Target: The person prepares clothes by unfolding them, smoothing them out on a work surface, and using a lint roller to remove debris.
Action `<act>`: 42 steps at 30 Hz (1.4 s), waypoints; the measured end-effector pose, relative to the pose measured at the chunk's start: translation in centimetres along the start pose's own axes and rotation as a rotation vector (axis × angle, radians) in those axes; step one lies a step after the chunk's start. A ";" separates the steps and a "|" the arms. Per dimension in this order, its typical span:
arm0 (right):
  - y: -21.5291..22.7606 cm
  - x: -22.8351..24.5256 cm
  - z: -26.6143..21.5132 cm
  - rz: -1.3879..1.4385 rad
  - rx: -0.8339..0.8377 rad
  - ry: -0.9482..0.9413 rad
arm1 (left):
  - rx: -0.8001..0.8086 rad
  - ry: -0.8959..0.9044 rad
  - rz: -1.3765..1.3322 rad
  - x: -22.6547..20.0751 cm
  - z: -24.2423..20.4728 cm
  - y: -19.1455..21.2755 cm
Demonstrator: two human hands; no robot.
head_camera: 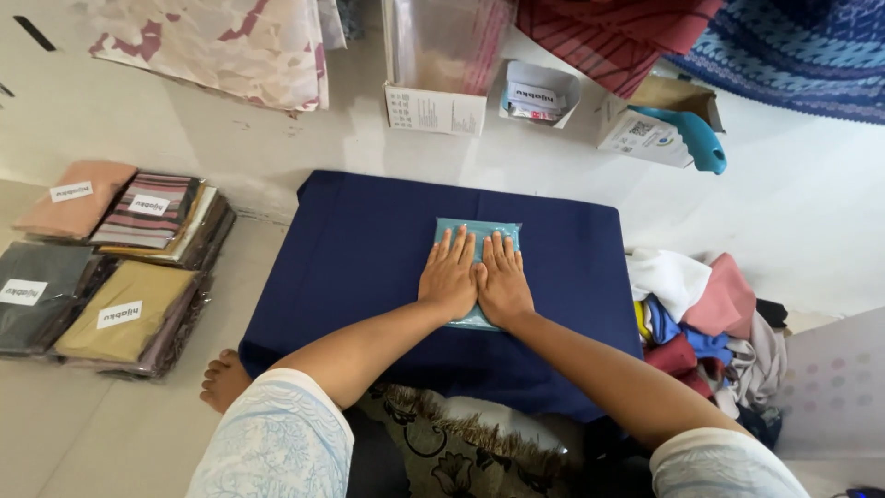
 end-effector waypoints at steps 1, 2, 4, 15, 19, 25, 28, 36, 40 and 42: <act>0.0 0.0 0.1 -0.009 0.012 0.000 | 0.007 0.009 0.008 0.0 0.0 0.1; 0.1 0.1 0.1 -0.018 0.024 0.000 | 0.015 0.019 0.017 0.0 -0.1 0.2; -0.1 0.0 0.1 -0.013 0.030 0.001 | 0.025 0.021 0.006 -0.1 -0.3 0.4; -0.2 -0.1 0.4 -0.029 0.056 -0.013 | 0.026 0.019 -0.027 0.2 0.2 -0.2; 0.3 0.2 0.1 -0.022 0.072 -0.020 | -0.094 -0.028 -0.143 1.4 1.3 -1.5; 0.9 -0.3 0.4 0.063 0.094 -0.005 | -0.297 -0.469 -0.162 1.1 -3.6 5.7; -0.1 -1.7 0.9 0.149 0.146 0.022 | -0.173 -0.736 0.004 0.8 -6.8 5.4; 6.9 -0.2 -2.9 0.267 0.154 0.334 | -0.118 -0.727 0.106 1.6 -9.0 6.2; 9.4 3.3 -6.5 0.056 -0.180 0.817 | -0.291 -0.809 0.161 1.5 -8.9 5.8; 8.9 3.6 -7.8 -0.041 -0.262 0.912 | -0.336 -0.813 0.133 1.4 -8.6 5.8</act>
Point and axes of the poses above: each hand's wrist, its own z-axis towards the middle knuckle, its own y-axis out of the back of the hand, x = y × z, the point moved 7 cm from there along z, towards the middle knuckle, and after that the axes turned 9 degrees about y, right-handed, at the moved point
